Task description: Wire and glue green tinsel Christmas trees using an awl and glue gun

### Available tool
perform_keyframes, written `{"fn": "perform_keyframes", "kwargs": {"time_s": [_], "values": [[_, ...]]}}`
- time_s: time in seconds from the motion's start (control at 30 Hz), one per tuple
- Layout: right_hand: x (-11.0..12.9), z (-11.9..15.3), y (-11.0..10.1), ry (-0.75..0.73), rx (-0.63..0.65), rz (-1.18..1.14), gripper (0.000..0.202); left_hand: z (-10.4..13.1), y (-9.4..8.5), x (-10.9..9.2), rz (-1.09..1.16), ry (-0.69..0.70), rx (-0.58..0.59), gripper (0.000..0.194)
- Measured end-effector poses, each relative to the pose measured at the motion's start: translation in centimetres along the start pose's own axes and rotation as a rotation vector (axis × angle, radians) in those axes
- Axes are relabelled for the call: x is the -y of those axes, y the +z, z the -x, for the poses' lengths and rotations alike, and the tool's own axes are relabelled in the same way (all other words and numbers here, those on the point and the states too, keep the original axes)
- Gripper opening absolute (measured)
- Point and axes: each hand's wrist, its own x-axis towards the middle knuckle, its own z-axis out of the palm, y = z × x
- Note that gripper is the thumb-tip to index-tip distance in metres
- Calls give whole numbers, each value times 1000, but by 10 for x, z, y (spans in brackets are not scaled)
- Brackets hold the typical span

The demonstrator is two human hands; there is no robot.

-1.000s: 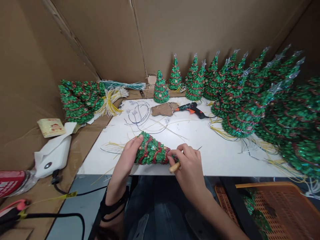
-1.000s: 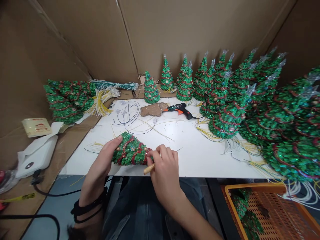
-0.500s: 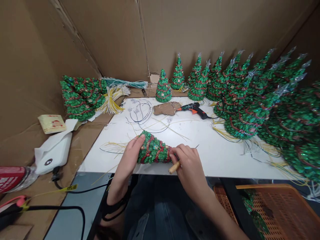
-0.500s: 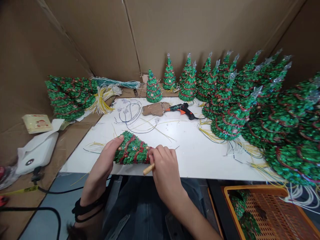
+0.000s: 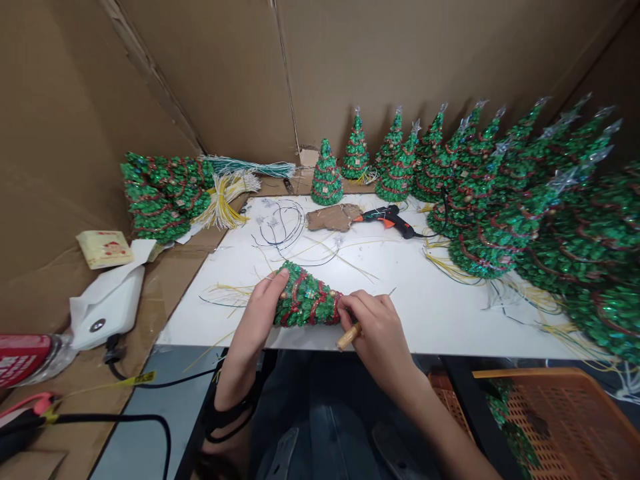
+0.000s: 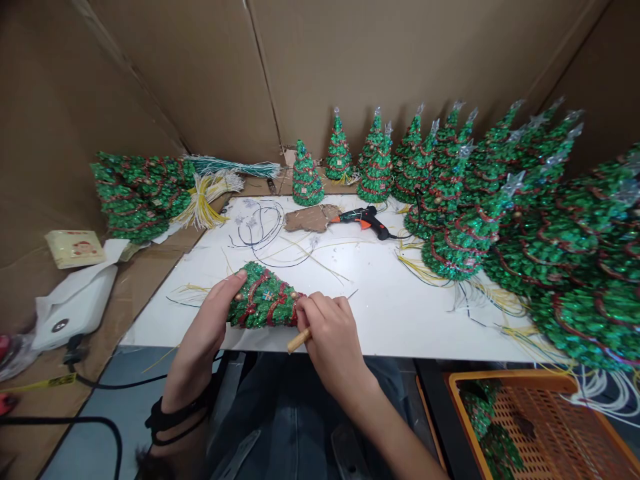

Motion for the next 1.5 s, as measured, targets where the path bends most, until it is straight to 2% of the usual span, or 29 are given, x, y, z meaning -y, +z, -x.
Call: {"fn": "perform_keyframes", "kwargs": {"time_s": [0.3,0.7,0.8,0.97,1.17,1.3,1.37,1.43,1.5], "values": [[8,1,2,95,32,21,15,-2,-1,2,-16,6,1,35],[5,9,-1,207,-11,-230,11,-8,-8,9,-37,16,-51,36],[-2,9,-4,270,-64,-241,11,-10,-7,9,-55,18,-74,37],[-20,6,-15,412,-199,-84,13,-9,-5,8,2,13,-55,37],[-16,9,-13,442,-138,-118,14,-4,-2,2,28,-9,-141,33],[-16,11,-11,468,-112,-250,20,-5,-1,4,125,1,-128,30],[-19,12,-14,464,-191,-278,27,-7,-2,5,214,-9,-117,29],[-18,13,-21,441,-333,-330,33,-11,-5,4,331,-46,-113,26],[-13,13,-29,401,-463,-444,31,-14,-8,-2,466,-81,-93,22]]}}
